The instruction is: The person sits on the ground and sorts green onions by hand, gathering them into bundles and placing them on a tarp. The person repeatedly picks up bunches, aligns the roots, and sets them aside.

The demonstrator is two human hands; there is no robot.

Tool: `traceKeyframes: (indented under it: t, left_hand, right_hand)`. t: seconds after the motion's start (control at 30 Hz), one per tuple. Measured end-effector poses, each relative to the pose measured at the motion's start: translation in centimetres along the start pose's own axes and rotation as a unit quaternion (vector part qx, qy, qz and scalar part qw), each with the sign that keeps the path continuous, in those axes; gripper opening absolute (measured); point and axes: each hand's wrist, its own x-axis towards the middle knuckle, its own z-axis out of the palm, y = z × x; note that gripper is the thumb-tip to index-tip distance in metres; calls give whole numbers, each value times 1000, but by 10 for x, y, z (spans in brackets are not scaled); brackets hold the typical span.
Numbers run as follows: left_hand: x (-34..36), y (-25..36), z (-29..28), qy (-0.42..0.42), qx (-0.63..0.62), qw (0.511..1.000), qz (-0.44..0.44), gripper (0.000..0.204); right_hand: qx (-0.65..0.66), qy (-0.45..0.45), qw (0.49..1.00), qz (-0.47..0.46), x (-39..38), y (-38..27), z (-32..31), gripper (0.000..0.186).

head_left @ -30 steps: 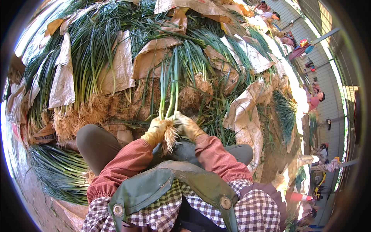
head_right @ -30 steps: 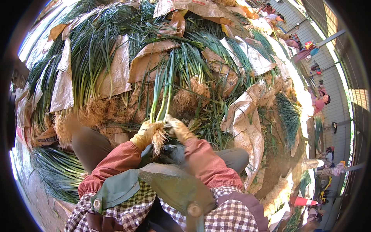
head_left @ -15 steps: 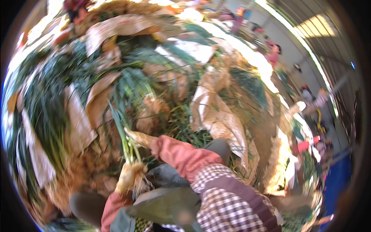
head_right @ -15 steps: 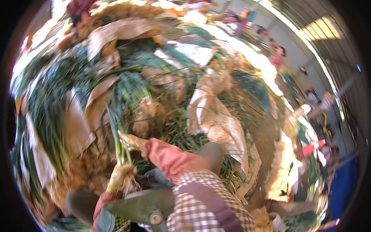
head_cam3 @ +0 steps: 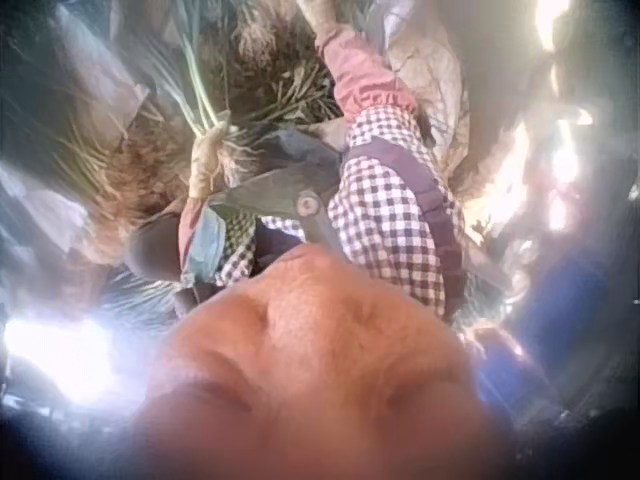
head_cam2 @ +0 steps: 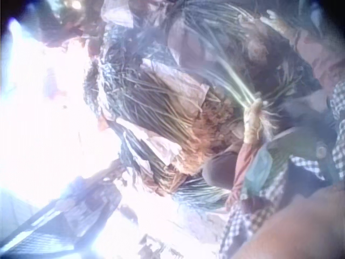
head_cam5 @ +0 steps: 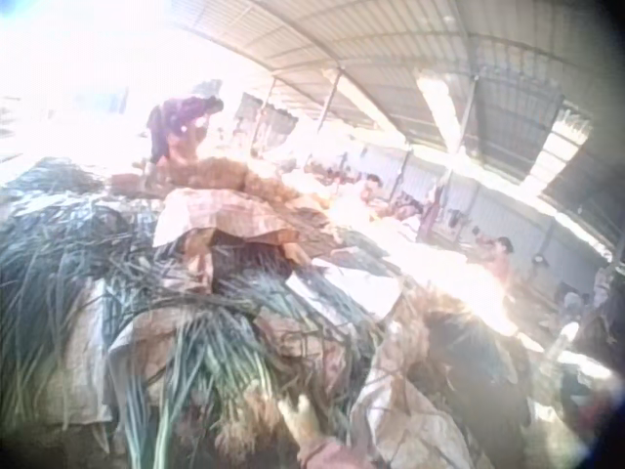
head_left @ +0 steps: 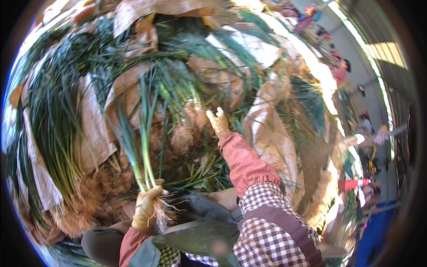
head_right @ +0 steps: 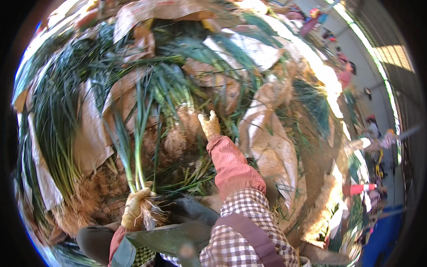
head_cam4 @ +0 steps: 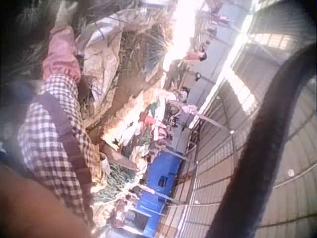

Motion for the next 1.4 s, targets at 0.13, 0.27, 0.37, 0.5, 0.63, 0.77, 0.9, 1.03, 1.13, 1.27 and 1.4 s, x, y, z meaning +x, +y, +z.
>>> traceKeyframes:
  t: [0.13, 0.27, 0.37, 0.5, 0.63, 0.77, 0.9, 1.03, 1.13, 1.27, 1.4]
  left_hand:
    - [4, 10, -5, -4, 51, 997, -60, 13]
    - [7, 14, -5, 6, -10, 1000, -10, 11]
    - [6, 15, -14, -14, -69, 995, 64, 12]
    - [6, 10, -11, 19, -63, 994, 92, 14]
    - [3, 5, -10, 5, -21, 995, 96, 15]
    - [1, 3, -17, -1, -18, 990, 137, 19]
    - [8, -3, -11, -19, -55, 989, 136, 21]
    - [16, -9, -24, 42, -111, 978, 171, 28]
    - [20, -12, -37, 54, -36, 987, 150, 28]
    - [26, -37, -26, 54, -40, 990, 122, 8]
    - [7, -29, -22, -5, -49, 997, 65, 10]
  right_hand:
    - [-233, -6, 972, 21, -33, -71, 77, 116]
    - [172, -171, 970, -5, -11, -124, 71, 35]
    - [31, -130, 965, -226, -35, -162, 69, 26]
    - [-307, -180, 918, -173, -110, -107, 66, 29]
    - [-392, -178, 894, -126, -116, -27, 71, 80]
    - [-239, -104, 952, -159, -118, -69, 55, 57]
    - [-303, -187, 933, -58, -94, -75, 65, 48]
    - [-254, -198, 945, -59, -160, -105, 82, 33]
    - [-133, -253, 933, -221, -238, -73, 85, 34]
    - [-31, -310, 913, -262, -281, -48, 71, 22]
    - [-95, -184, 962, -180, -228, -72, 59, 29]
